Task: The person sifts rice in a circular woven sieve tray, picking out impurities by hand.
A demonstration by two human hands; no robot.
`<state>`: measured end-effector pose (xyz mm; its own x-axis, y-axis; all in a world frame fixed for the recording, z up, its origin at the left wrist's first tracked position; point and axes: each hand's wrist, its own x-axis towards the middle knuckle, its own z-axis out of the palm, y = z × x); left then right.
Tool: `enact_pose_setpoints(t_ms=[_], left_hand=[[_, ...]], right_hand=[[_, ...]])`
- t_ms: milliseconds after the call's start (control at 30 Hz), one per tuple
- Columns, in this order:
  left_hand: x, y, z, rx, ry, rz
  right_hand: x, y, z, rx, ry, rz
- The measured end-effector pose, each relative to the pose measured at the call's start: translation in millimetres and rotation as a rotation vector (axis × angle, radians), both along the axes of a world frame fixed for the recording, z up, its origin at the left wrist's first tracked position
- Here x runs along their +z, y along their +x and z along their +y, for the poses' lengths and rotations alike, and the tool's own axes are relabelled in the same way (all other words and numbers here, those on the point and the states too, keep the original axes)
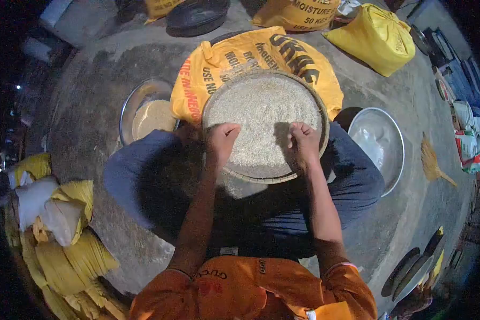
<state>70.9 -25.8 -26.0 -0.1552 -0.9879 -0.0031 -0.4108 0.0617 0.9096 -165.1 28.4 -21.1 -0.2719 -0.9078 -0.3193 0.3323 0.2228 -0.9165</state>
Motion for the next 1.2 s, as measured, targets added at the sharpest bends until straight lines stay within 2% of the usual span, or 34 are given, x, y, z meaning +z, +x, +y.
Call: enact_pose_setpoints(t_ms=[67,167,300,367,433,467,600,800,1000,1100,1200], left_hand=[[-8,1,-5,-0.036,-0.007,-0.009],[-12,-2,1,-0.034,-0.011,-0.05],[-17,-5,2,-0.073,0.039,0.004],[-22,-6,2,-0.119,0.054,0.026],[-26,-6,1,-0.108,-0.007,-0.123],[-20,-8,2,-0.105,0.002,-0.095],[-54,-2,-4,-0.122,-0.008,-0.085],[-45,-5,-2,-0.108,-0.039,-0.025],[-48,-3,-3,-0.098,-0.079,-0.068],[-48,-3,-3,-0.09,-0.036,0.024],[-30,-7,-1,-0.079,-0.028,-0.027]], right_hand=[[1,-1,-1,-0.014,0.019,-0.159],[-8,-5,-3,-0.05,-0.045,-0.265],[-10,-10,-4,-0.054,-0.076,-0.34],[-9,-9,-3,-0.033,-0.016,-0.385],[-6,-7,-2,-0.043,-0.04,-0.36],[-3,-6,-3,-0.03,-0.032,-0.355],[-8,-2,-3,-0.019,-0.02,-0.378],[-13,-2,-4,0.003,-0.02,-0.337],[-2,0,-4,-0.007,-0.014,-0.298],[-7,1,-3,-0.001,-0.016,-0.288],[0,2,-2,-0.006,-0.014,-0.302]])
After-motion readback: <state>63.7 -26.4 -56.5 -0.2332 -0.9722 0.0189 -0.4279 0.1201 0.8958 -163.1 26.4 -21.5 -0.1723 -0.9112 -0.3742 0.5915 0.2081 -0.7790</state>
